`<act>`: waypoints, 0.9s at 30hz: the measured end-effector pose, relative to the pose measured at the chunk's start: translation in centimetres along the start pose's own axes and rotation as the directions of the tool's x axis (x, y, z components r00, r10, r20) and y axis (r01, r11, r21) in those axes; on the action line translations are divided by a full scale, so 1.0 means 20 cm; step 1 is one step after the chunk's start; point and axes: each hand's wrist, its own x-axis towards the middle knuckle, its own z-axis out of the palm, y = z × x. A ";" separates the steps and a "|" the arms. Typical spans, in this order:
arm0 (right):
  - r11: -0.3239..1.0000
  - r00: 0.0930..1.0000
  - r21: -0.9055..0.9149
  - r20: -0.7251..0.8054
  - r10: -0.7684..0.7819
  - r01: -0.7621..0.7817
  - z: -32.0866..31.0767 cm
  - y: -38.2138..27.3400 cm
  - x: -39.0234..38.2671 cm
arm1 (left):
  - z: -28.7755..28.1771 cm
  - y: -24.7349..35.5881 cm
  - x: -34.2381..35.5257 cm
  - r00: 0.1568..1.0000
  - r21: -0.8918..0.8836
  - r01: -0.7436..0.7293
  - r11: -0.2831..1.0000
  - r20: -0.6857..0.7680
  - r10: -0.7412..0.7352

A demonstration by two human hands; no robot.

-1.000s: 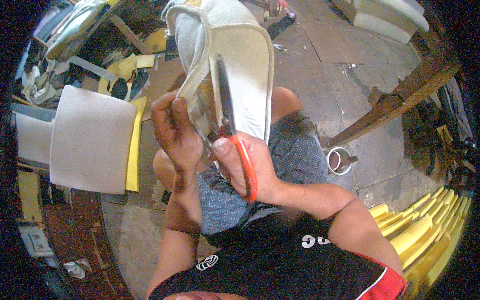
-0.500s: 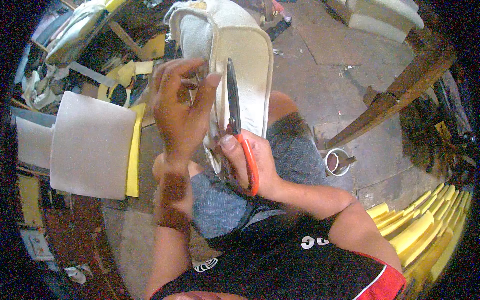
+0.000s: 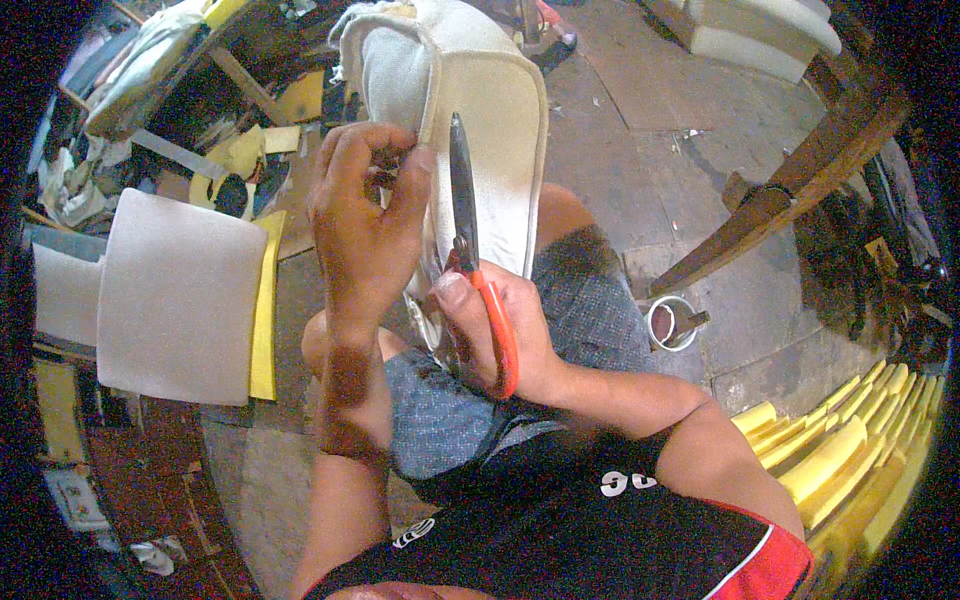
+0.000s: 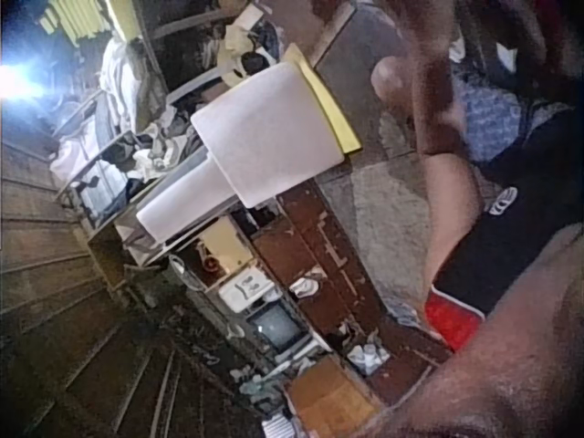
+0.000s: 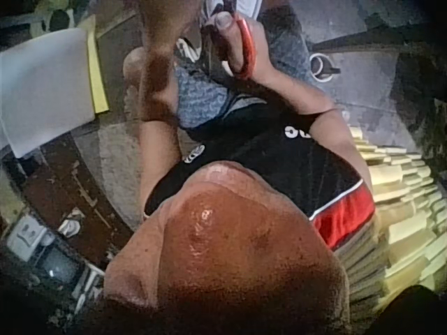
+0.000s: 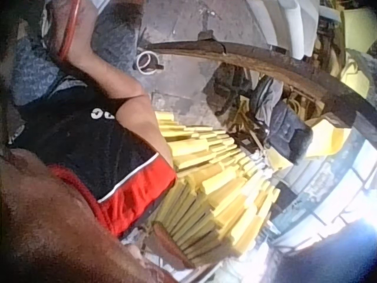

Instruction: The person uses red-handled scissors to cut the seam of a white upholstered cushion. They carefully separate the fabric layers and trim along the stitching line, exposing the inner foam.

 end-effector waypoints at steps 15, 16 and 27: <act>0.999 0.999 -0.020 0.011 0.048 -0.048 0.07 -0.02 0.01 | -0.02 -0.05 -0.03 0.993 -0.175 0.089 0.981 -0.065 -0.102; 0.999 0.999 -0.008 0.005 0.050 -0.050 0.07 -0.02 0.01 | -0.03 -0.04 -0.03 0.993 -0.176 0.096 0.980 -0.054 -0.107; 0.998 0.999 -0.025 -0.009 0.052 -0.052 0.07 -0.02 0.03 | -0.02 -0.07 -0.05 0.990 -0.307 0.127 0.943 -0.021 -0.140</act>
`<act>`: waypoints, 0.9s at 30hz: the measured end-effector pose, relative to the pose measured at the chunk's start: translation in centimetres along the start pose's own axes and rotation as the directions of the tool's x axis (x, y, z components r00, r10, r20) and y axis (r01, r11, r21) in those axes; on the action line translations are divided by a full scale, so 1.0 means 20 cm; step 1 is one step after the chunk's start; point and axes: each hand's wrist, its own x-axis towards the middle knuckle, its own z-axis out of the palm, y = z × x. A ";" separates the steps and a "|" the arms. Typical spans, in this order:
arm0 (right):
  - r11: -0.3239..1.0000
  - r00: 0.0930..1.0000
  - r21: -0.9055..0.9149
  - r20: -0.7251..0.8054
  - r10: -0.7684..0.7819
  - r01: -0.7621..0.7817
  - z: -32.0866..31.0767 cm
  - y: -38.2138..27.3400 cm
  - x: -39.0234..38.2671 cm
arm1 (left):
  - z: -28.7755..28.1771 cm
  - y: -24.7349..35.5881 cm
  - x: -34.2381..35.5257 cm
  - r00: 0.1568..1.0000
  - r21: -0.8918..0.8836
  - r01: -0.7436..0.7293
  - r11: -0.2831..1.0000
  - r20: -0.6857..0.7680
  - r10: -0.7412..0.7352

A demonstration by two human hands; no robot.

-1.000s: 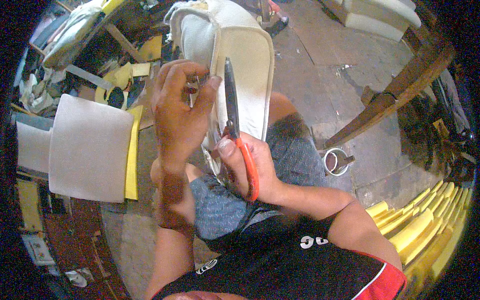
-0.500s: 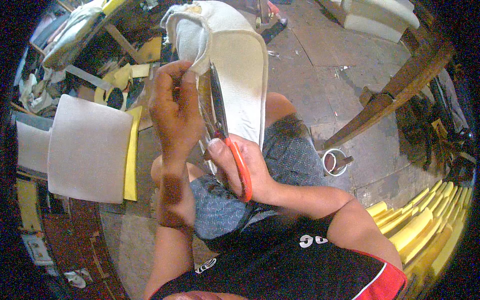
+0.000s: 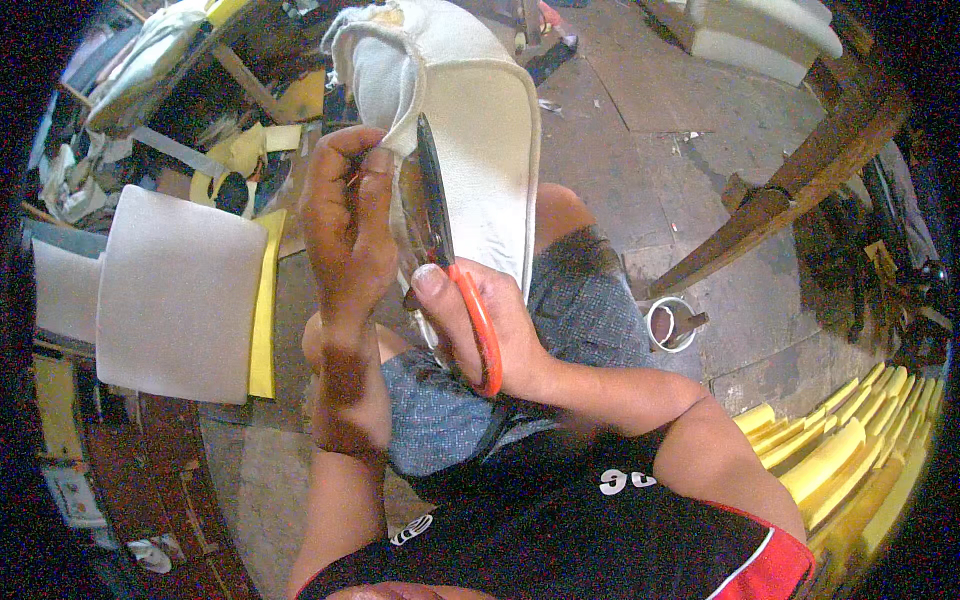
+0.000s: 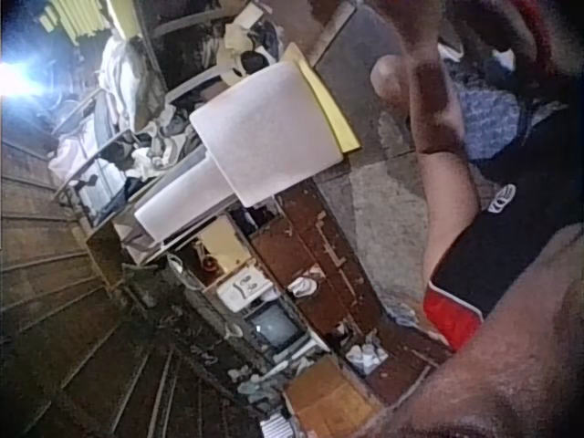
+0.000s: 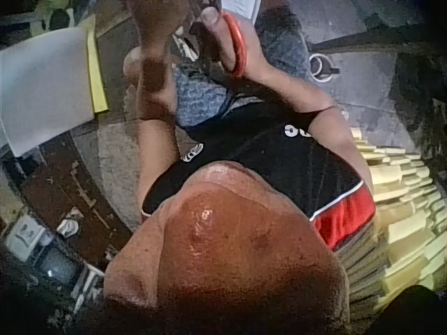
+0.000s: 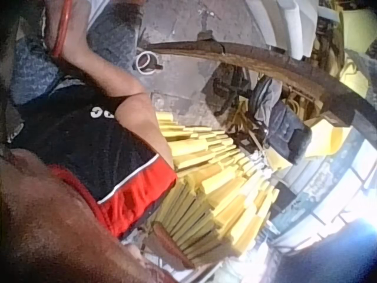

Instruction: The person uses red-handled scissors to cut the seam of a white upholstered cushion. They carefully separate the fabric layers and trim along the stitching line, exposing the inner foam.

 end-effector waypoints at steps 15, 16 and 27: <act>1.000 1.000 0.018 0.027 0.007 -0.007 -0.01 -0.01 -0.01 | 0.01 0.01 -0.02 0.998 0.092 -0.042 0.995 -0.036 0.046; 1.000 0.999 0.025 0.033 0.009 -0.010 -0.02 -0.01 -0.02 | 0.01 0.01 -0.02 0.998 0.083 -0.044 0.996 -0.039 0.048; 1.000 0.999 0.000 0.036 -0.010 0.010 -0.03 -0.02 0.00 | 0.01 0.02 -0.01 0.996 0.116 -0.073 0.991 -0.042 0.078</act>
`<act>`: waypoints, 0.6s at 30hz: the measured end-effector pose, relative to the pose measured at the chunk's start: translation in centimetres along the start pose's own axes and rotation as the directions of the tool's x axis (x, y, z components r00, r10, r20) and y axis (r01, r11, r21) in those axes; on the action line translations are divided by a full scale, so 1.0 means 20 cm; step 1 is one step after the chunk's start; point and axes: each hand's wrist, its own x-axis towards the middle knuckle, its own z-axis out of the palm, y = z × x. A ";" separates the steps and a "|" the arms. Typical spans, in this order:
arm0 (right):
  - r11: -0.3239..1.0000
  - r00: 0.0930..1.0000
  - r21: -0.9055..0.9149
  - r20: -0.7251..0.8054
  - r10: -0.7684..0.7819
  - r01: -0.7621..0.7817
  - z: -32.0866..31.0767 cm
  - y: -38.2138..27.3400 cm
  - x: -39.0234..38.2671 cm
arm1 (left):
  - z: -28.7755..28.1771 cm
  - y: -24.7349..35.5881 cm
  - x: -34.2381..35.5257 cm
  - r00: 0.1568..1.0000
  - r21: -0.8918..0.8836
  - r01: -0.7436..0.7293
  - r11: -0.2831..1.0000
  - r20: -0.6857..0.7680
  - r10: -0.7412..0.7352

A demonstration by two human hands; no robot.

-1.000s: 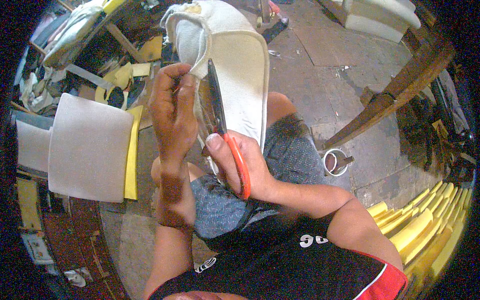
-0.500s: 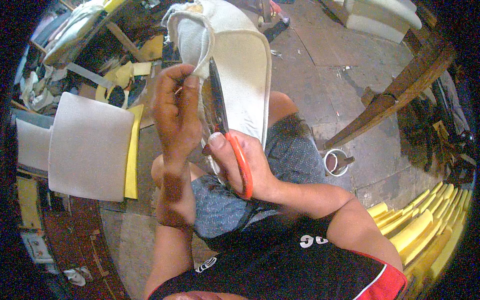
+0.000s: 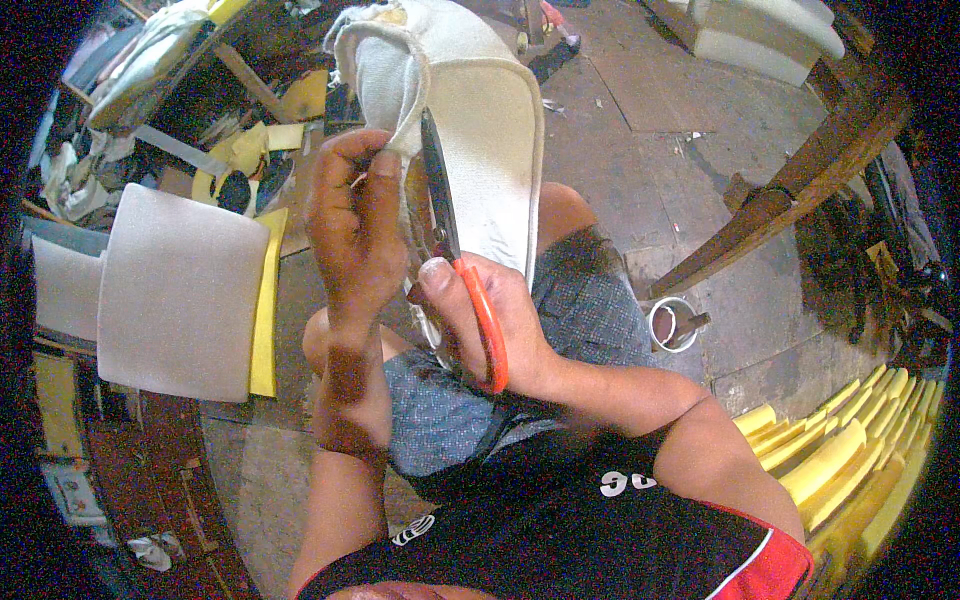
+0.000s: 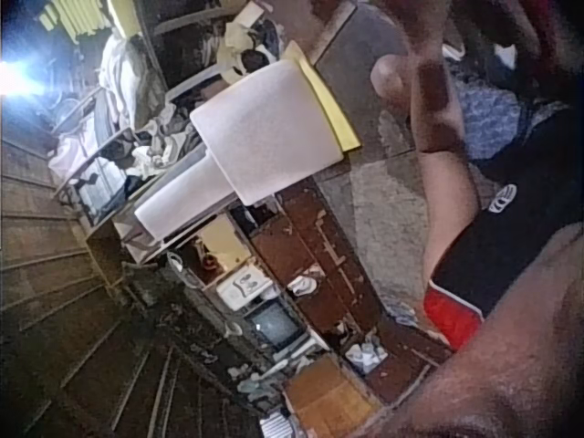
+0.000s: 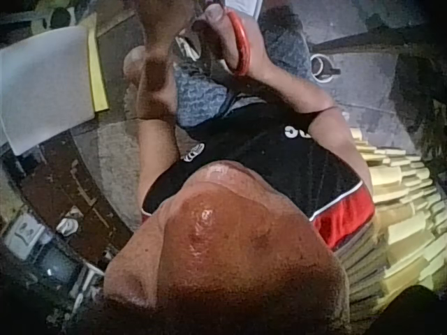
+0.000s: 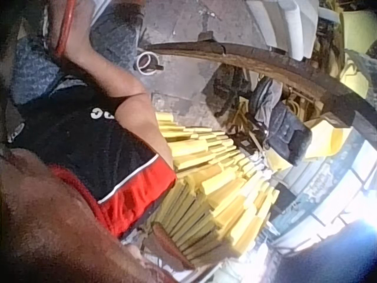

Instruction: The person uses red-handled scissors to cut the seam of a white upholstered cushion. They carefully separate the fabric layers and trim along the stitching line, exposing the inner foam.

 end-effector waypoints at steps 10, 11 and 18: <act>0.997 0.997 0.002 -0.006 -0.073 0.073 -0.03 0.02 -0.04 | 0.01 -0.06 0.00 0.998 -0.046 0.037 0.998 -0.049 -0.040; 0.997 0.997 -0.018 -0.024 -0.076 0.076 -0.02 0.02 -0.05 | 0.01 -0.06 0.00 0.998 -0.040 0.028 0.999 -0.051 -0.030; 0.996 0.999 -0.082 0.042 -0.033 0.036 0.00 0.02 -0.03 | 0.00 -0.04 0.00 0.998 0.005 -0.020 1.000 -0.057 0.021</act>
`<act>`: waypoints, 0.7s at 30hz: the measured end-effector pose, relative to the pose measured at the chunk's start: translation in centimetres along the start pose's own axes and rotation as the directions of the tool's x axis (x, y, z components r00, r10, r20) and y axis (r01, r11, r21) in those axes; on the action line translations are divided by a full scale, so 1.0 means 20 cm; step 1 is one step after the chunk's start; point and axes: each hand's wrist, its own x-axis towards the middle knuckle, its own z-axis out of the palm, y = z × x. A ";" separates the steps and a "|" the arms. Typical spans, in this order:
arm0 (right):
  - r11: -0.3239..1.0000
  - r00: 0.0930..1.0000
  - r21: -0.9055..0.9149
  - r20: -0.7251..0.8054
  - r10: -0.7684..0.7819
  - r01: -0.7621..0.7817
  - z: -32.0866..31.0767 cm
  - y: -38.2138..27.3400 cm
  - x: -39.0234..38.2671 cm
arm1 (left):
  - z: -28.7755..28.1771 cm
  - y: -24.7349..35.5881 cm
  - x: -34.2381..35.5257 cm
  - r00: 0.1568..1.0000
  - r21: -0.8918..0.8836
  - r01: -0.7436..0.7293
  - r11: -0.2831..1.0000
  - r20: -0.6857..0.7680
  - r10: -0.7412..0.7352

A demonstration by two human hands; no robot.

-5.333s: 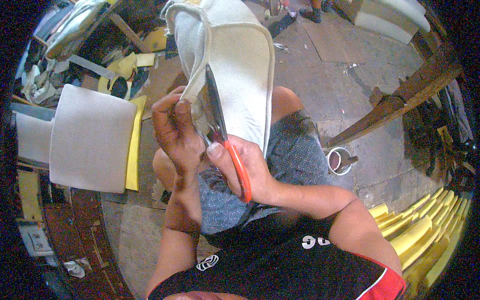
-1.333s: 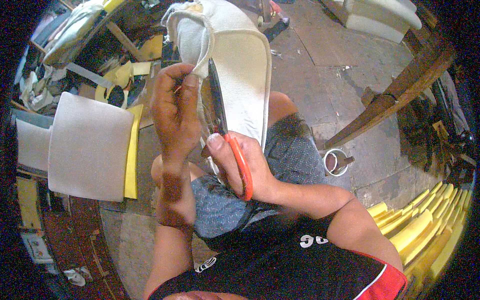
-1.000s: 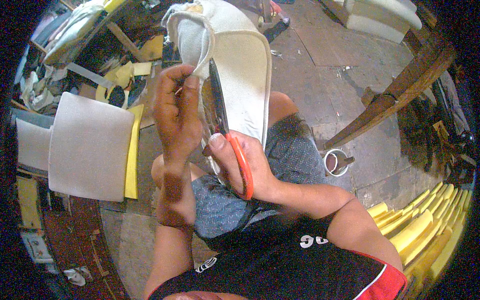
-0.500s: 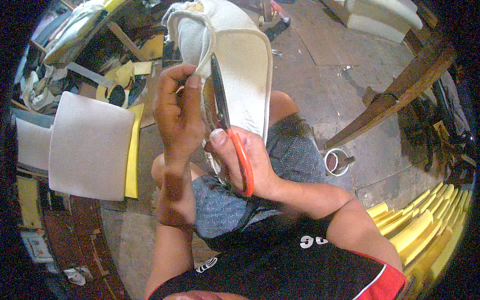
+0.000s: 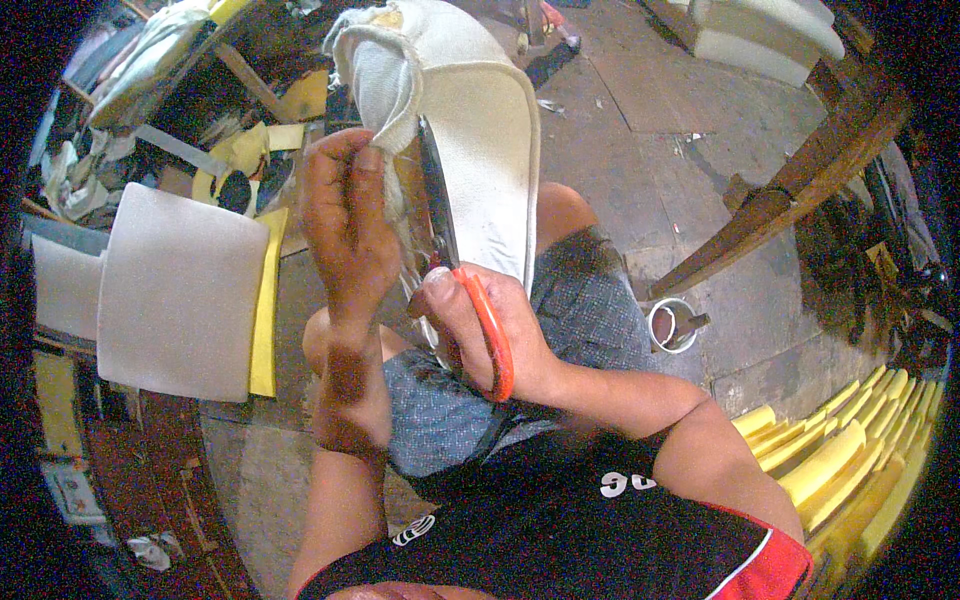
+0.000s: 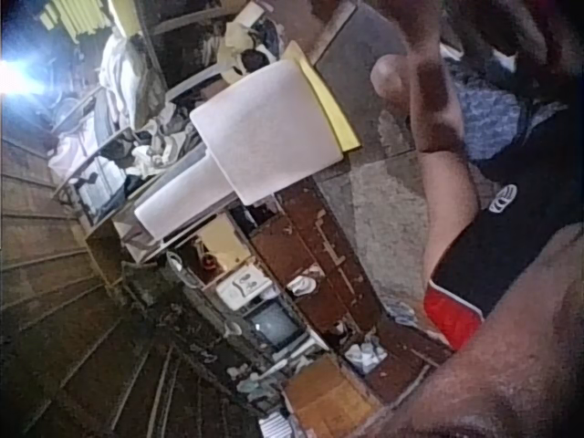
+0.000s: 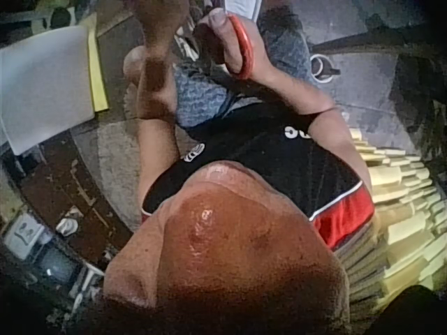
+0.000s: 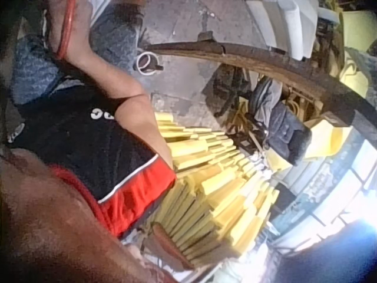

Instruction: The person uses red-handled scissors to cut the seam of a white upholstered cushion. They carefully separate the fabric layers and trim along the stitching line, exposing the inner foam.

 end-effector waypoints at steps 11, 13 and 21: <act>0.997 0.999 0.061 -0.011 0.051 -0.050 -0.01 -0.04 0.01 | 0.01 0.01 -0.02 0.999 -0.042 0.033 0.999 0.012 -0.033; 0.996 0.998 0.061 -0.009 0.062 -0.062 -0.01 -0.04 0.01 | 0.02 0.02 -0.03 1.000 -0.032 0.027 0.999 0.015 -0.026; 0.997 0.999 -0.071 -0.035 -0.028 0.025 -0.02 -0.06 0.03 | 0.02 0.02 -0.03 0.999 0.040 -0.018 0.999 0.046 0.016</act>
